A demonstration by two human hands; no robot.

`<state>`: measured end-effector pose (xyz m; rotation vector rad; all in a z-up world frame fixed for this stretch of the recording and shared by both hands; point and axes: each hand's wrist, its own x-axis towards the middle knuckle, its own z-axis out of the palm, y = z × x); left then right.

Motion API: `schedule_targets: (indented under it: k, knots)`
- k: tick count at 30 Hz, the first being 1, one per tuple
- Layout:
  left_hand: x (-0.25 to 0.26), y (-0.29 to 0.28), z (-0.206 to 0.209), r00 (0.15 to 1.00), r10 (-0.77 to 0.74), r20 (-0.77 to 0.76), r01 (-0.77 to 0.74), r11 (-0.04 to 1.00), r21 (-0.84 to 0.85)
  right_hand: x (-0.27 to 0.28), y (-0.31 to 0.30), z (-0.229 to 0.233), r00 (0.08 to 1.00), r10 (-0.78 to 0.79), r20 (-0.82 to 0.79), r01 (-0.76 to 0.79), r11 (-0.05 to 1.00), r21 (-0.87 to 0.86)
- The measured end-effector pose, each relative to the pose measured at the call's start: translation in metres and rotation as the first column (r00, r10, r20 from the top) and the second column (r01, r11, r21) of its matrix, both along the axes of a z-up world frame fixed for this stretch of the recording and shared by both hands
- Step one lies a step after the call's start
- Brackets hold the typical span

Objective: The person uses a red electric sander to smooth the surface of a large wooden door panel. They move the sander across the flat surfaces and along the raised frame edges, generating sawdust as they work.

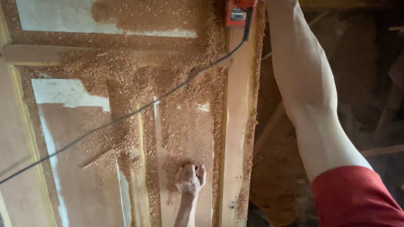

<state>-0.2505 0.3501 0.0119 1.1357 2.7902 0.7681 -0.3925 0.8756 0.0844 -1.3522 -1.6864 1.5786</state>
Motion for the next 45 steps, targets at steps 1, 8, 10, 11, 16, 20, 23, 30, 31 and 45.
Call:
schedule_targets:
  k: [1,8,10,11,16,20,23,30,31,45]
  knots:
    - [0.0,-0.001,-0.003,1.0,-0.005,0.002,0.005,1.0,-0.006,0.003,-0.003,0.001,1.0,0.001,-0.002,-0.001,1.0,0.011]
    - [0.006,-0.006,-0.023,1.0,-0.025,0.005,0.025,1.0,0.002,0.017,-0.04,0.007,0.999,0.016,-0.032,-0.013,0.995,0.095]
    - [0.005,-0.008,-0.019,0.999,-0.028,-0.037,0.03,0.998,0.054,0.016,-0.041,0.016,0.999,0.027,-0.041,-0.022,0.991,0.131]
    - [0.007,-0.01,-0.015,1.0,-0.017,-0.019,0.018,0.999,0.029,0.017,-0.041,0.021,0.998,0.038,-0.041,-0.032,0.988,0.152]
    - [0.007,-0.008,-0.016,0.999,0.023,0.04,-0.021,0.998,-0.056,0.081,-0.085,0.052,0.901,0.265,-0.343,-0.04,0.84,0.541]
    - [0.006,-0.006,-0.025,0.993,0.077,0.089,-0.073,0.996,-0.047,0.222,-0.208,0.08,0.873,0.24,-0.424,-0.159,0.963,0.219]
    - [0.011,0.001,-0.032,0.994,0.105,0.001,-0.105,0.994,-0.024,0.332,-0.31,0.102,0.97,0.037,-0.242,-0.044,0.999,-0.024]
    - [0.129,-0.128,-0.038,0.958,0.203,-0.203,-0.175,0.974,0.145,0.486,-0.488,0.11,0.902,-0.421,-0.1,0.311,0.792,-0.526]
    - [0.165,-0.166,-0.034,0.954,0.229,-0.194,-0.206,0.969,0.133,0.5,-0.504,0.107,0.897,-0.432,-0.09,0.32,0.777,-0.542]
    - [0.404,-0.523,0.039,0.804,0.573,-0.16,-0.551,0.818,0.165,0.584,-0.765,0.161,0.955,-0.221,-0.199,0.002,0.674,-0.739]
